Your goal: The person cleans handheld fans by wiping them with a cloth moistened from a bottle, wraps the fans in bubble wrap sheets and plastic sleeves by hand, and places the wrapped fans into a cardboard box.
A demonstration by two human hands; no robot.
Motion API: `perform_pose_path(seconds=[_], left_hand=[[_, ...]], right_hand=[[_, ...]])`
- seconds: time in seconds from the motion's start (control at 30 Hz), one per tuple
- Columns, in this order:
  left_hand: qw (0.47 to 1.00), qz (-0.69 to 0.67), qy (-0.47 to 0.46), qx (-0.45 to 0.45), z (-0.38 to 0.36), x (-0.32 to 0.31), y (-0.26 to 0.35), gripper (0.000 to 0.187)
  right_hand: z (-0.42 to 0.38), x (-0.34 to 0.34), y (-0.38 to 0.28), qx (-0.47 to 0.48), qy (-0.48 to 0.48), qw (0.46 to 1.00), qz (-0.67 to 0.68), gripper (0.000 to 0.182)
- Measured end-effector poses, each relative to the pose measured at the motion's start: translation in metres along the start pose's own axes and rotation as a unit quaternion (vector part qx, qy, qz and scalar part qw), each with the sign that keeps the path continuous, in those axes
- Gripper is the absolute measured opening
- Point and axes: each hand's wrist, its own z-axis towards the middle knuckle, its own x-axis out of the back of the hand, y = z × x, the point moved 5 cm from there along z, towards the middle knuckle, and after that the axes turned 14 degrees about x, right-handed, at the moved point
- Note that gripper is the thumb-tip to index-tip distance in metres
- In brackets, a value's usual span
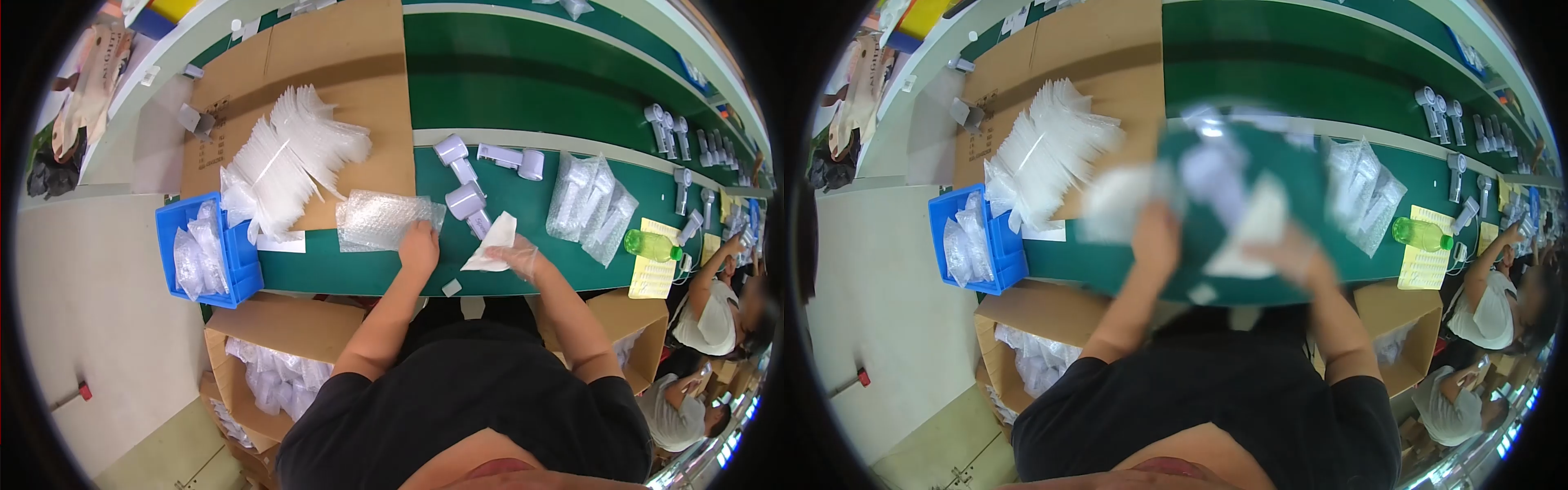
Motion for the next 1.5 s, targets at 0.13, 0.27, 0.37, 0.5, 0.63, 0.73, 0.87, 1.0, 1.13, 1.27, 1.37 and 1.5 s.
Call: perform_pose_path(seconds=[0.13, 0.27, 0.37, 0.5, 0.63, 0.73, 0.87, 1.0, 1.13, 1.27, 1.37, 1.5], left_hand=[[1.000, -0.011, -0.019, -0.002, 0.002, 0.018, 0.004, 0.025], [0.999, 0.026, -0.036, 0.000, 0.004, 0.018, 0.006, 0.020], [1.000, 0.021, -0.022, 0.004, 0.006, 0.010, 0.001, 0.016], [0.991, -0.135, -0.008, 0.007, 0.012, 0.033, 0.006, 0.012], [0.962, -0.218, -0.103, 0.128, 0.021, 0.045, 0.002, 0.011], [0.904, -0.297, -0.193, 0.241, 0.022, 0.044, -0.006, 0.010], [0.930, -0.233, -0.174, 0.227, 0.025, 0.052, -0.012, 0.011], [0.993, -0.052, 0.063, -0.082, 0.014, 0.060, 0.025, 0.007], [0.976, 0.112, -0.058, -0.175, -0.017, 0.040, 0.059, 0.009], [0.983, 0.000, 0.026, -0.183, -0.013, 0.053, 0.065, 0.011], [0.962, -0.099, -0.024, -0.252, -0.036, 0.055, 0.101, 0.014], [0.956, -0.204, -0.121, -0.171, -0.020, 0.047, 0.135, 0.008]], right_hand=[[-0.004, 0.011, 0.007, -0.015, 0.001, 1.000, -0.006, 0.049], [-0.005, 0.012, 0.016, -0.028, -0.002, 1.000, -0.007, 0.048], [-0.007, 0.014, 0.021, -0.034, -0.008, 0.999, -0.012, 0.048], [-0.008, 0.017, 0.028, -0.044, -0.033, 0.998, -0.020, 0.048], [0.010, 0.004, 0.041, -0.044, -0.086, 0.995, -0.036, 0.048], [0.037, -0.005, 0.054, -0.040, -0.107, 0.992, -0.050, 0.048], [0.045, -0.013, 0.037, -0.046, -0.048, 0.993, -0.101, 0.039], [0.045, -0.025, 0.024, -0.037, -0.017, 0.979, -0.199, 0.034], [0.009, -0.054, -0.006, -0.039, 0.030, 0.963, -0.264, 0.034], [-0.054, -0.072, -0.061, -0.077, 0.186, 0.935, 0.293, 0.031], [-0.069, -0.063, -0.063, -0.060, 0.186, 0.915, 0.353, 0.032], [-0.096, -0.026, -0.089, 0.081, 0.133, 0.882, -0.445, 0.042]])
